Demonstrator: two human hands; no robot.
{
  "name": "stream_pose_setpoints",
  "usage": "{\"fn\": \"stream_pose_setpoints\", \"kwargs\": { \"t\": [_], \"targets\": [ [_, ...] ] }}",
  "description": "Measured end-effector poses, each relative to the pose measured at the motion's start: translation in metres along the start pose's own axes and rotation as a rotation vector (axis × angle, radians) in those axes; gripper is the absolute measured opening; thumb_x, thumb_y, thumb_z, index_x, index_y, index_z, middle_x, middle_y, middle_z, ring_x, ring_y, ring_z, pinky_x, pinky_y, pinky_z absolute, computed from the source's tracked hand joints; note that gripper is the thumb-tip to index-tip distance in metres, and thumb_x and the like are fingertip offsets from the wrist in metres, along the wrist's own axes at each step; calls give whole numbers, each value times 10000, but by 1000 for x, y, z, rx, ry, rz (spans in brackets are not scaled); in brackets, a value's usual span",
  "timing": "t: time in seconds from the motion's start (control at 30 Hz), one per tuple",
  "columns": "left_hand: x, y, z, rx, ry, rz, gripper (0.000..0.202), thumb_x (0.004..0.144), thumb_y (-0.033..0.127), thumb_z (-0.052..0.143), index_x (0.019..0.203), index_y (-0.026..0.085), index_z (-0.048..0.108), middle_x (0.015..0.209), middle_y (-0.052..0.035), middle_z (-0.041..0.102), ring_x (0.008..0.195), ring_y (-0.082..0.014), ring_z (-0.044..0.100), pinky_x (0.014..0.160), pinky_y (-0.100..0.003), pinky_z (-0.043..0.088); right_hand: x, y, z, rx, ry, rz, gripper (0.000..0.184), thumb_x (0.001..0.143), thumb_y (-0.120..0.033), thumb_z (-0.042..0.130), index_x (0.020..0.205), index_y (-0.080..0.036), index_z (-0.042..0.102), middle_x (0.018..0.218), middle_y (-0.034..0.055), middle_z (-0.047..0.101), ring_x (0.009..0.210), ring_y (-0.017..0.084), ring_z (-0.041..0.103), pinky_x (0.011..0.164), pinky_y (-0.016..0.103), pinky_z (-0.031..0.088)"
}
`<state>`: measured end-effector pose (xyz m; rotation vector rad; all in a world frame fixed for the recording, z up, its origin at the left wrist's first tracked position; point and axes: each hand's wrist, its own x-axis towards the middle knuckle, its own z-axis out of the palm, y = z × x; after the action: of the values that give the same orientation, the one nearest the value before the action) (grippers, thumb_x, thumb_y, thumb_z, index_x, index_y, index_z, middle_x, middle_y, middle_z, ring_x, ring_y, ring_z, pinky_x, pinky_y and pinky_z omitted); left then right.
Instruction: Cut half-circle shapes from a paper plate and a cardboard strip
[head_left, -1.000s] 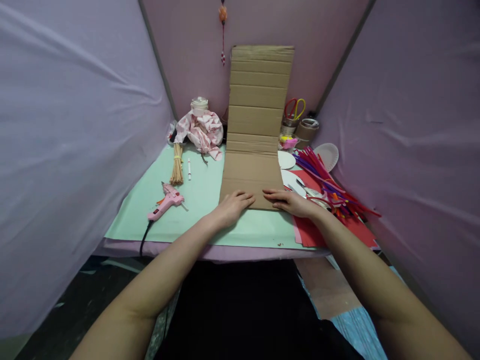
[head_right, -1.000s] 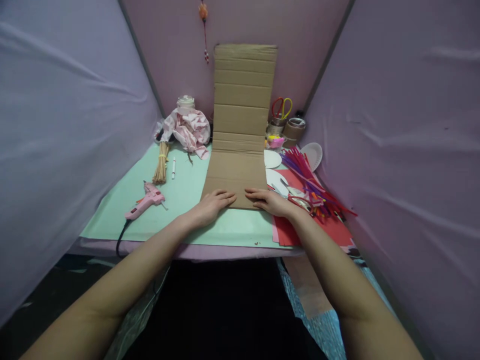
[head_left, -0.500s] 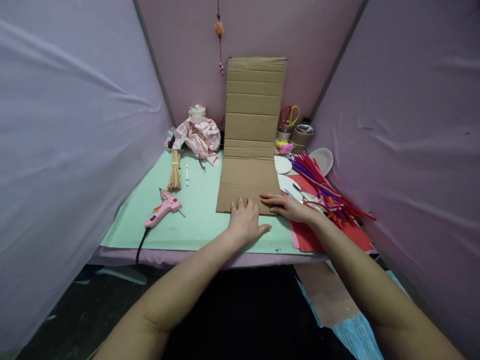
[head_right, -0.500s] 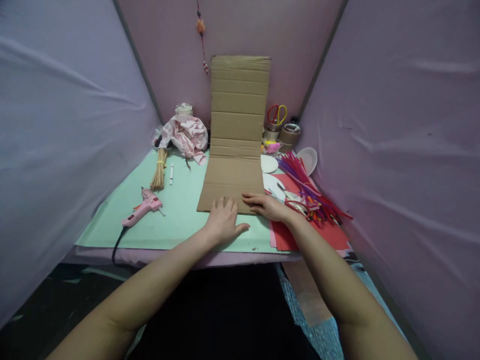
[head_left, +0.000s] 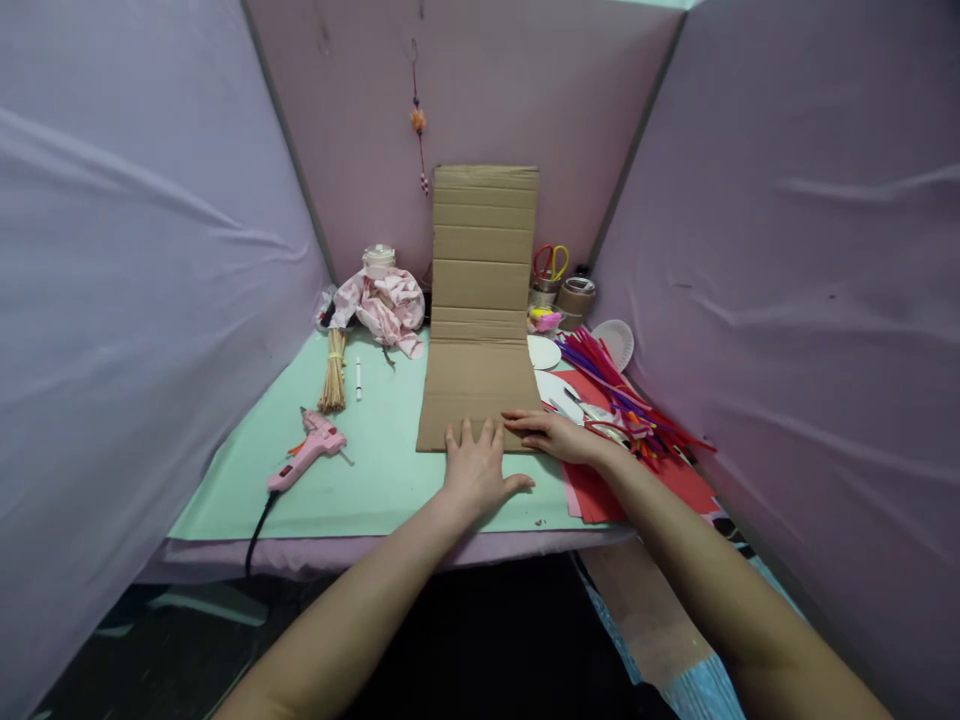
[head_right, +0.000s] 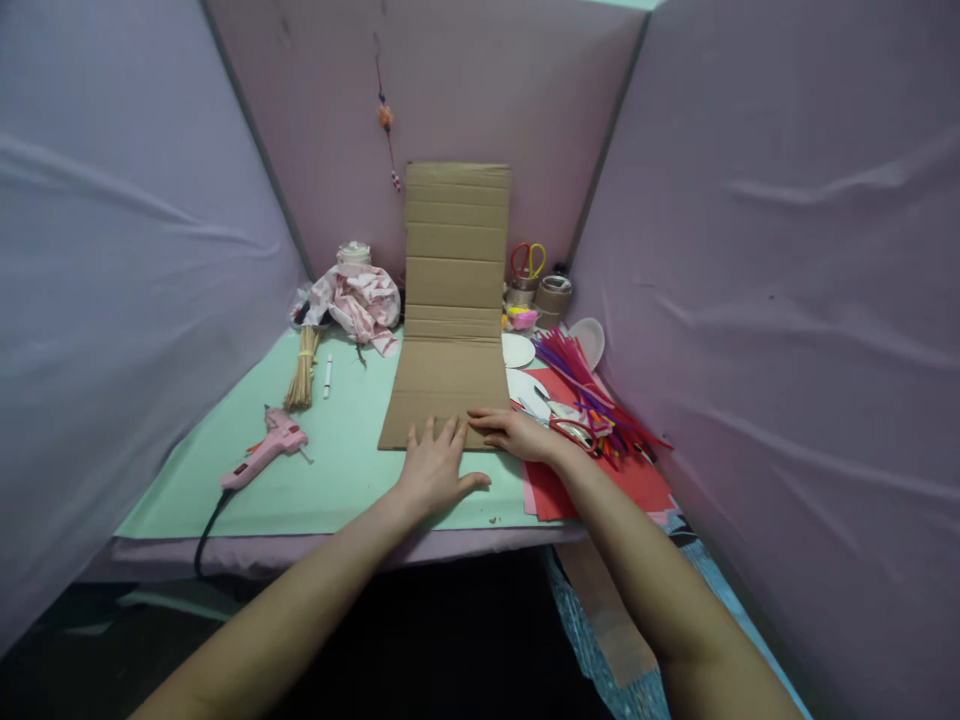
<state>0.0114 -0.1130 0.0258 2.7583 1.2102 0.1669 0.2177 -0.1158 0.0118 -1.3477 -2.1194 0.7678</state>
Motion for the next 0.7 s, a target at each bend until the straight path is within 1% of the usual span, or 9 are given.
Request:
{"fn": "stream_pose_setpoints", "kwargs": {
  "t": [0.07, 0.13, 0.23, 0.27, 0.3, 0.33, 0.43, 0.53, 0.7],
  "targets": [
    [1, 0, 0, 12, 2, 0, 931, 742, 784, 413, 1448, 180, 360, 1519, -152, 335, 1386, -457, 206, 1077, -670, 109, -1, -3, -4, -12, 11, 2, 396, 845, -217, 583, 1237, -242, 630, 1423, 84, 499, 1294, 244, 482, 1066, 425, 402],
    [1, 0, 0, 24, 2, 3, 916, 743, 778, 425, 1439, 184, 378, 1512, -154, 348, 1376, -464, 226, 1071, -673, 126, -5, -7, -15, -41, 95, 7, 379, 848, -226, 576, 1222, -244, 637, 1422, 83, 500, 1292, 245, 483, 1069, 431, 394],
    [2, 0, -1, 33, 12, 10, 901, 749, 772, 426, 1428, 181, 396, 1500, -157, 369, 1360, -471, 256, 1065, -675, 147, -19, -15, -46, -130, 408, 38, 341, 873, -258, 537, 1196, -232, 643, 1356, 91, 562, 1260, 245, 508, 1061, 427, 394],
    [2, 0, -1, 36, 14, 14, 900, 750, 770, 430, 1427, 178, 397, 1500, -158, 368, 1357, -473, 261, 1063, -677, 150, -26, -17, -58, -171, 497, 72, 333, 880, -271, 524, 1185, -216, 646, 1309, 101, 597, 1218, 246, 542, 1030, 410, 423],
    [2, 0, -1, 38, 13, 16, 901, 749, 768, 434, 1427, 176, 397, 1503, -160, 363, 1356, -476, 260, 1059, -682, 152, -32, -20, -69, -225, 549, 137, 327, 885, -282, 513, 1171, -201, 650, 1244, 106, 638, 1148, 246, 587, 975, 388, 462],
    [3, 0, -1, 41, 9, 15, 902, 750, 766, 437, 1429, 174, 394, 1506, -160, 356, 1357, -479, 256, 1056, -687, 154, -39, -22, -79, -297, 555, 230, 321, 889, -287, 503, 1155, -192, 655, 1180, 107, 671, 1071, 244, 625, 920, 370, 487],
    [3, 0, -1, 50, 0, 15, 908, 753, 762, 438, 1432, 162, 388, 1511, -161, 345, 1364, -484, 236, 1054, -691, 152, -54, -27, -97, -511, 425, 477, 267, 881, -262, 488, 1003, -179, 710, 983, 101, 733, 868, 236, 672, 782, 326, 501],
    [3, 1, -2, 53, -5, 19, 917, 751, 763, 441, 1432, 151, 386, 1509, -165, 347, 1364, -481, 239, 1057, -686, 155, -58, -27, -96, -590, 322, 555, 222, 848, -226, 513, 852, -176, 729, 862, 109, 740, 776, 237, 670, 698, 298, 475],
    [3, 1, -3, 58, -7, 19, 914, 747, 765, 444, 1430, 161, 392, 1518, -158, 334, 1370, -479, 229, 1063, -685, 142, -42, -21, -83, -685, 234, 674, 211, 843, -234, 539, 857, -148, 731, 887, 181, 727, 831, 281, 673, 718, 317, 457]
  ]
}}
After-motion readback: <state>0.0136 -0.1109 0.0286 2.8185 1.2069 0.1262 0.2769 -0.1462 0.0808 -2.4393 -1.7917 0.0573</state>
